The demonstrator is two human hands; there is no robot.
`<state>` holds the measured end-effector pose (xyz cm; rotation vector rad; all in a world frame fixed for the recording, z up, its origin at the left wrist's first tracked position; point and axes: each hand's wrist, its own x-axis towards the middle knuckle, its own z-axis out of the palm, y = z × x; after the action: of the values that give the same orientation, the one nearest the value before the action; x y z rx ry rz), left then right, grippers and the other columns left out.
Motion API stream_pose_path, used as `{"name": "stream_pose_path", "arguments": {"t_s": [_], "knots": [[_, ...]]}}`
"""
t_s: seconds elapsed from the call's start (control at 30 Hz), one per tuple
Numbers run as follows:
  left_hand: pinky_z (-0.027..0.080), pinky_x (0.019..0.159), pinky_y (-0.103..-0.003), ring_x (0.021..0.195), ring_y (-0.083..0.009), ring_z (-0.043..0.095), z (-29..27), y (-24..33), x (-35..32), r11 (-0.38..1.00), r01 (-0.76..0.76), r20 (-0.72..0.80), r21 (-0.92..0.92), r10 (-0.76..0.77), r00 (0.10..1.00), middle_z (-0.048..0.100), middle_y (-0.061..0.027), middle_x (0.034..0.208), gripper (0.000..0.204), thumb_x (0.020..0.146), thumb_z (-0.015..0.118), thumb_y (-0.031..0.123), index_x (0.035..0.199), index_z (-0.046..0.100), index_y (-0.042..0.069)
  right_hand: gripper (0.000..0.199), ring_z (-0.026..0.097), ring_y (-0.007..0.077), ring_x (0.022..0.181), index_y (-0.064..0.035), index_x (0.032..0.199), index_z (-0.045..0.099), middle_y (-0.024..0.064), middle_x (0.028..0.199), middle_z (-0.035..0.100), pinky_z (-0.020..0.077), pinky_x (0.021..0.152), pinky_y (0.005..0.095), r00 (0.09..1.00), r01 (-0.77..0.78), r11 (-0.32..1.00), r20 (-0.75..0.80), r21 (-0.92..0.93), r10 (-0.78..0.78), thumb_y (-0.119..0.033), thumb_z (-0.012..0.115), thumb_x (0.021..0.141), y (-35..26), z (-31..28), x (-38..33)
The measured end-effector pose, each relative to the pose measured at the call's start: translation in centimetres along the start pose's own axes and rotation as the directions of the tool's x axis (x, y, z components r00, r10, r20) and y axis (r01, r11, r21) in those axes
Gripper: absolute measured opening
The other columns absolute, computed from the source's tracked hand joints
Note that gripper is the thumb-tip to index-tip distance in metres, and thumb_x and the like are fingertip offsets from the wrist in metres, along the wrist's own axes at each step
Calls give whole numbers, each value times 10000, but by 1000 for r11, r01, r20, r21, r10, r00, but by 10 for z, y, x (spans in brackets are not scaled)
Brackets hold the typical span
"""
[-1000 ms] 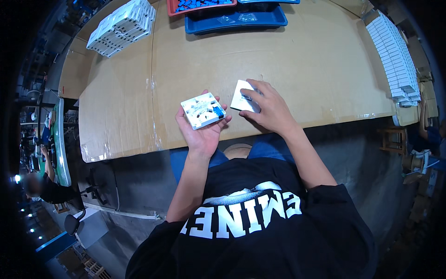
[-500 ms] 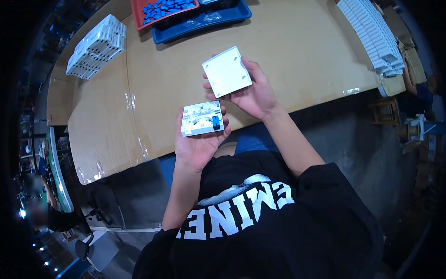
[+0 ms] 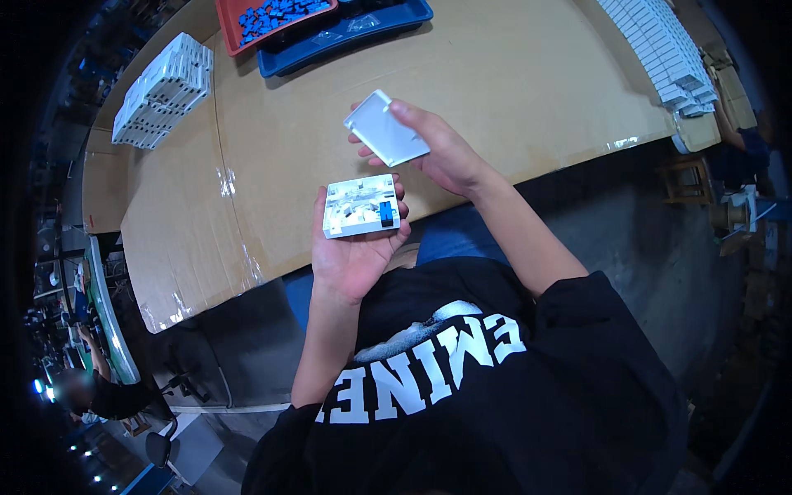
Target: Assembling small hardware components and putting them into boxes.
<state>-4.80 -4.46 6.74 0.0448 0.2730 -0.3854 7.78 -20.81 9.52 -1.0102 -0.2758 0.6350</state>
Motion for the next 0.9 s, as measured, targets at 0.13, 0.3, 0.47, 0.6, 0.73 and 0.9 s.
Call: {"name": "stream_pose_path", "arguments": {"t_s": [0.13, 0.3, 0.47, 0.6, 0.73, 0.9], "knots": [[537, 978, -542, 1158, -406, 612, 3, -2, 1, 1000, -12, -38, -4, 12, 999, 573, -250, 1361, 777, 1053, 362, 633, 1457, 456, -24, 642, 660, 270, 1224, -24, 1443, 569, 183, 1283, 683, 504, 1066, 401, 992, 29, 937, 129, -348, 17, -502, 525, 1017, 3, -3, 1], [538, 976, -541, 1164, -409, 610, 0, -4, 3, 1000, -19, -1, -14, 19, 1000, 582, -240, 1348, 707, 1054, 372, 622, 1438, 491, 40, 455, 650, 213, 1216, -59, 1408, 628, 120, 1276, 695, 494, 1055, 373, 972, -18, 876, 196, -481, 128, -307, 601, 1028, 6, 2, 0], [526, 997, -553, 1195, -405, 604, -5, -2, 3, 999, -15, -66, -32, 13, 998, 596, -207, 1344, 639, 1056, 390, 605, 1424, 515, 98, 443, 636, 179, 1182, -61, 1411, 628, 110, 1292, 690, 490, 1042, 360, 955, -6, 847, 249, -532, 163, -280, 621, 1026, 6, 3, 0], [520, 1006, -559, 1217, -397, 594, -3, -3, 4, 999, -32, -40, -32, 30, 999, 592, -184, 1357, 622, 1060, 390, 595, 1423, 517, 106, 423, 634, 175, 1170, -66, 1401, 642, 99, 1279, 701, 491, 1035, 351, 943, 12, 822, 281, -569, 180, -270, 635, 1030, 7, 6, 1], [491, 1046, -557, 1269, -389, 560, -1, -4, 7, 998, -61, -93, -16, 59, 994, 572, -166, 1385, 598, 1074, 365, 573, 1421, 517, 110, 422, 636, 177, 1168, -79, 1407, 646, 96, 1282, 705, 495, 1029, 344, 940, 5, 798, 275, -602, 202, -282, 635, 1036, 7, 5, 1], [460, 1076, -548, 1285, -383, 542, -10, -7, 9, 996, -88, -111, -12, 86, 990, 570, -159, 1377, 576, 1081, 358, 555, 1405, 527, 109, 441, 642, 187, 1184, -106, 1430, 635, 111, 1312, 700, 498, 1029, 339, 927, -102, 762, 217, -640, 306, -322, 624, 1045, 11, 4, 4]]}}
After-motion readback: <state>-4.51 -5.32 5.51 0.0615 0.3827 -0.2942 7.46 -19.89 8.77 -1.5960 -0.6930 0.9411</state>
